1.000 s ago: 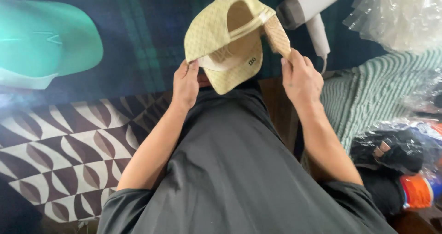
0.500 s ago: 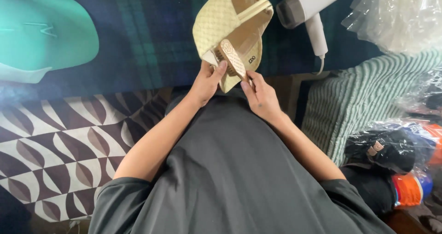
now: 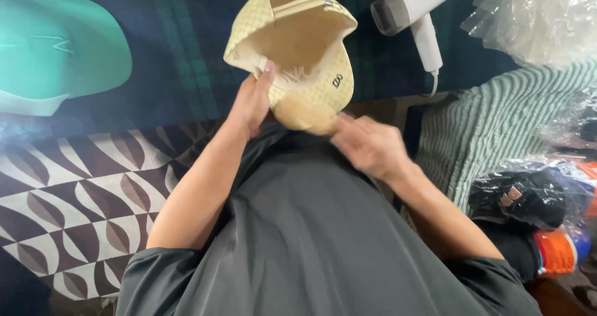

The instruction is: Using a hair dryer and a brush to shape and clean a new baseball cap

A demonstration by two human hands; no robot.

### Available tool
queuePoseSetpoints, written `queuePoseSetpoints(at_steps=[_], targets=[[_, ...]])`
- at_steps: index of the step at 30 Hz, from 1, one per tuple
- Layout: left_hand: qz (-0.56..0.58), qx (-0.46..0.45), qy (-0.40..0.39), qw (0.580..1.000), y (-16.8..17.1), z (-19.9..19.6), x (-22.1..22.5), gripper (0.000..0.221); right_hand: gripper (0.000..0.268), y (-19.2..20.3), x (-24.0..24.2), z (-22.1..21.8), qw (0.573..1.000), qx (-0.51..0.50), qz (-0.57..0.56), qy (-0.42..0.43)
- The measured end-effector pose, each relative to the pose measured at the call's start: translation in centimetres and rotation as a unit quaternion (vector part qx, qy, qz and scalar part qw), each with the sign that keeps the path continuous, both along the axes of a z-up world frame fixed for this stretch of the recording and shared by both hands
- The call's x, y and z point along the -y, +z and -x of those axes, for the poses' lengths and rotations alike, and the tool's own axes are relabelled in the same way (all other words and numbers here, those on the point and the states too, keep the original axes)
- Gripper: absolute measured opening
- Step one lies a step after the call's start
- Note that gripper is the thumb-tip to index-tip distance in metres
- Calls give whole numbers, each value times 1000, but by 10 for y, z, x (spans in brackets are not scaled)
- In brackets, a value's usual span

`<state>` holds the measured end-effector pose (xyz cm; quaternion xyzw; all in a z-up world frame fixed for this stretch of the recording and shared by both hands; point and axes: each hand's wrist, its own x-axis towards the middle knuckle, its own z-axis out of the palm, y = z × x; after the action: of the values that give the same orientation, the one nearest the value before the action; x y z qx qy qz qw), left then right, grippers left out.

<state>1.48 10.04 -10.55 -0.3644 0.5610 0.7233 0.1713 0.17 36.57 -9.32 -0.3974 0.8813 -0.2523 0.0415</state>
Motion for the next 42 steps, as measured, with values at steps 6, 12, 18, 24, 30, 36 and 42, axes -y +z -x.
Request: queuePoseSetpoints(at_steps=[6,12,18,24,30,36,42], targets=[[102,34,-58,992,-8,-13,11,67,36,-36,-49,34,988,-63,-23,-138],[196,60,-215,955,-3,-24,13,68,24,-29,1,26,977,100,-30,-184],[229,-11,-191,954,23,-21,0,62,28,-30,21,24,985,114,0,-130],[247,-34,-241,938,50,-7,-2,73,30,-10,42,15,982,125,-39,-139],[285,-15,-315,905,71,-5,26,69,35,-48,-20,50,959,-66,-213,-176],[237,33,-461,854,89,48,67,62,30,-25,19,22,997,-7,75,-10],[138,95,-422,891,73,68,89,52,32,-78,17,15,998,40,46,-29]])
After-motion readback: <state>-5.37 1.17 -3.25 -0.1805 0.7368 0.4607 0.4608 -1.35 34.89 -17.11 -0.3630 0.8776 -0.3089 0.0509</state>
